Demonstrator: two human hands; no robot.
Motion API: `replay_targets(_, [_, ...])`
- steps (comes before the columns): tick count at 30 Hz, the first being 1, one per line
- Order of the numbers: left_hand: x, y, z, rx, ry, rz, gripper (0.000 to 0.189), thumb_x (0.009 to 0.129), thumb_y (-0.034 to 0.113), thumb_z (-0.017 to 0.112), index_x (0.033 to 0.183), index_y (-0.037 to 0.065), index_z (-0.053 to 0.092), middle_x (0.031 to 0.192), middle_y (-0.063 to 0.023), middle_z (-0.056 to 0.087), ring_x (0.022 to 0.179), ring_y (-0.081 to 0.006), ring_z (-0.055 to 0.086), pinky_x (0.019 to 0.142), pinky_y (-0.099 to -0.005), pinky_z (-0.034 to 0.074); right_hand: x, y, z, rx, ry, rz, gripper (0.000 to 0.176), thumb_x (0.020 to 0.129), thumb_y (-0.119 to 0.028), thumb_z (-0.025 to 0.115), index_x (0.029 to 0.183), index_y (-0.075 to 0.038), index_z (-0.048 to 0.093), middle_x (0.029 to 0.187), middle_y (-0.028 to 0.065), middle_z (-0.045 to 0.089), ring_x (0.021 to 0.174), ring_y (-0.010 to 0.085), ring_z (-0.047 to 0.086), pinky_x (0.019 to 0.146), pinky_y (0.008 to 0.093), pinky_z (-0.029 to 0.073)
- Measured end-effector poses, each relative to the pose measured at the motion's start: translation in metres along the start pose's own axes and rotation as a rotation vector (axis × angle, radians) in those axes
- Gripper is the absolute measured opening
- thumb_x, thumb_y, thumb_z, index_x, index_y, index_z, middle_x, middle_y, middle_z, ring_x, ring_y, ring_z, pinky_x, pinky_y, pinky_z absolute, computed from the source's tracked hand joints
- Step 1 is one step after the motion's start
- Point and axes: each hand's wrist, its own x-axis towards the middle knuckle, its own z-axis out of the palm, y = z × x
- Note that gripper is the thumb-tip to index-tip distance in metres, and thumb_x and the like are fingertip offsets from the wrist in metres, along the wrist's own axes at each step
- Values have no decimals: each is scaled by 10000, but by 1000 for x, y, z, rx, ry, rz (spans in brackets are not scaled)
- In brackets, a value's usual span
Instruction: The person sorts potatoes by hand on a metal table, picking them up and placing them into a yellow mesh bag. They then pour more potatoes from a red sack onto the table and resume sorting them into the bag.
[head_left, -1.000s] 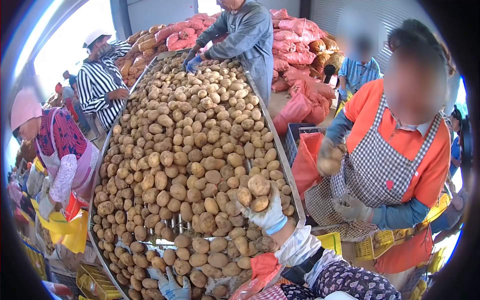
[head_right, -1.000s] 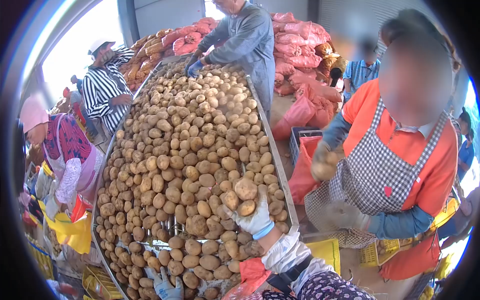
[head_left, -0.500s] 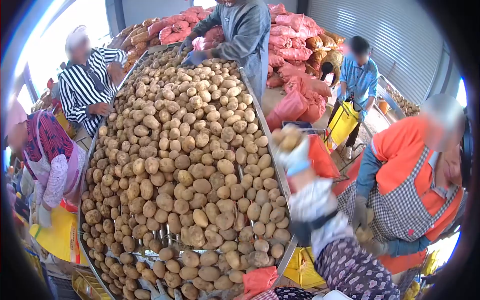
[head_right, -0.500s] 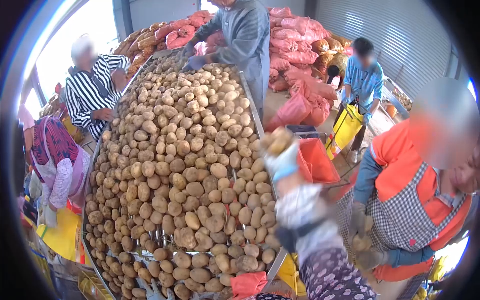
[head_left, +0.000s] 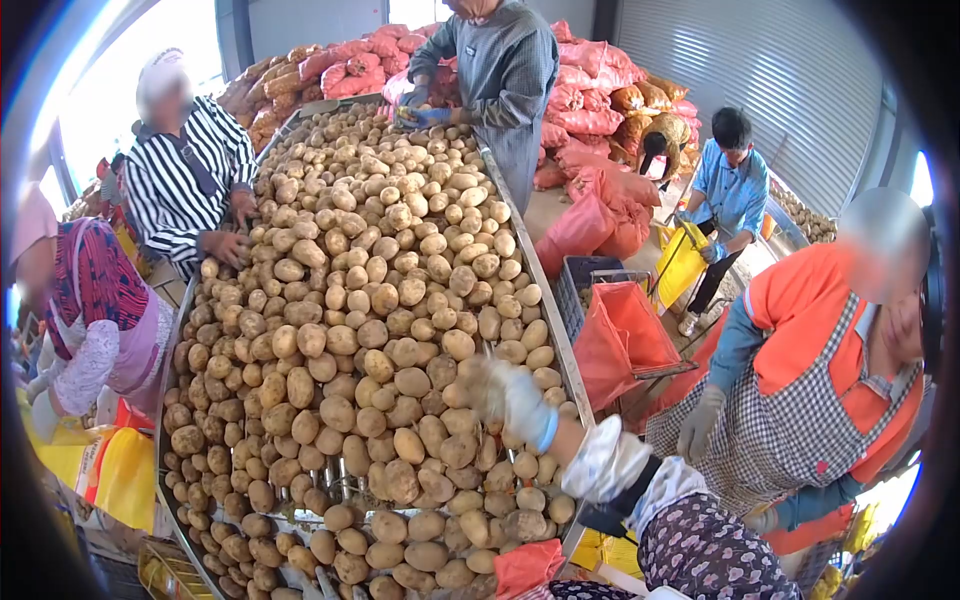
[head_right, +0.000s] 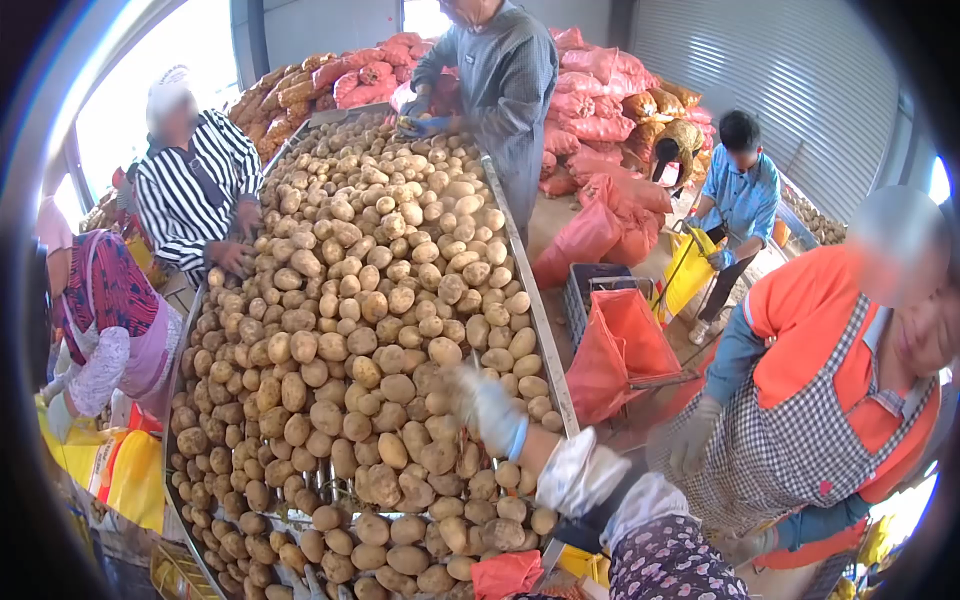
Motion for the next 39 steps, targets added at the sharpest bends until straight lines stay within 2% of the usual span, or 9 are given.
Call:
replay_targets(3, [3, -3, -2, 15, 109, 84, 666, 765, 369, 660, 1311, 25, 493, 1412, -305, 350, 1233, -499, 400, 1024, -504, 371, -61, 44, 24, -629, -199, -136, 350, 963, -304, 529, 1220, -70, 571, 1019, 45, 643, 849, 123, 625, 756, 261, 514])
replay_targets(6, [3, -9, 1, 40, 67, 94, 642, 789, 373, 636, 1323, 48, 487, 1434, -298, 320, 1285, -493, 341, 1058, -513, 324, -114, 78, 44, -674, -265, -78, 367, 961, -292, 525, 1258, -78, 558, 1006, 51, 648, 893, 103, 606, 793, 262, 498])
replay_targets(9, [-3, -26, 25, -19, 193, 206, 626, 831, 396, 583, 1356, 77, 459, 1466, -256, 294, 1352, -431, 269, 1082, -519, 282, -152, 116, 51, -1050, -315, -7, 451, 926, -342, 550, 1309, -105, 523, 1161, 129, 610, 1059, 208, 590, 903, 356, 470])
replay_targets(11, [-25, -22, 21, -89, 74, 198, 664, 828, 425, 587, 1393, 116, 427, 1480, -227, 292, 1372, -411, 238, 1093, -531, 251, -176, 127, 58, -1789, -371, -468, 575, 869, -436, 571, 1344, -122, 489, 1349, 205, 470, 1221, 347, 484, 1011, 444, 387])
replay_targets(12, [-41, -20, 17, -95, 89, 188, 664, 828, 425, 587, 1393, 116, 427, 1480, -227, 292, 1372, -411, 238, 1093, -531, 251, -185, 132, 62, -1838, -472, -294, 668, 834, -490, 561, 1401, -167, 418, 1487, 234, 266, 1292, 453, 368, 1071, 489, 311])
replay_targets(16, [-94, -26, -14, -122, -42, 258, 718, 784, 408, 610, 1393, 85, 410, 1480, -218, 296, 1356, -422, 256, 1113, -544, 180, -228, 156, 82, -2047, -681, -120, 646, 828, -518, 559, 1392, -226, 438, 1454, 316, 258, 1330, 466, 313, 1075, 475, 323])
replay_targets(21, [-160, -68, -54, -173, 126, 67, 656, 805, 384, 605, 1350, 52, 456, 1426, -204, 380, 1334, -414, 296, 1117, -562, 145, -252, 167, 95, -1917, -471, -772, 512, 829, -440, 556, 1214, -103, 561, 1256, 201, 529, 1147, 379, 512, 969, 464, 422])
replay_targets(24, [-191, -79, -61, -79, 5, -37, 740, 764, 475, 628, 1350, 67, 433, 1416, -196, 367, 1336, -410, 280, 1091, -543, 191, -256, 183, 117, -2101, -557, -241, 490, 818, -446, 586, 1186, -124, 559, 1136, 169, 591, 1010, 342, 585, 880, 432, 464])
replay_targets(39, [-185, -125, -31, -118, 105, -129, 734, 796, 421, 622, 1410, 100, 379, 1448, -210, 344, 1356, -385, 290, 1137, -482, 176, -283, 226, 171, -1907, -829, 180, 660, 844, -479, 572, 1367, -109, 413, 1134, 218, 621, 1067, 368, 589, 940, 425, 442])
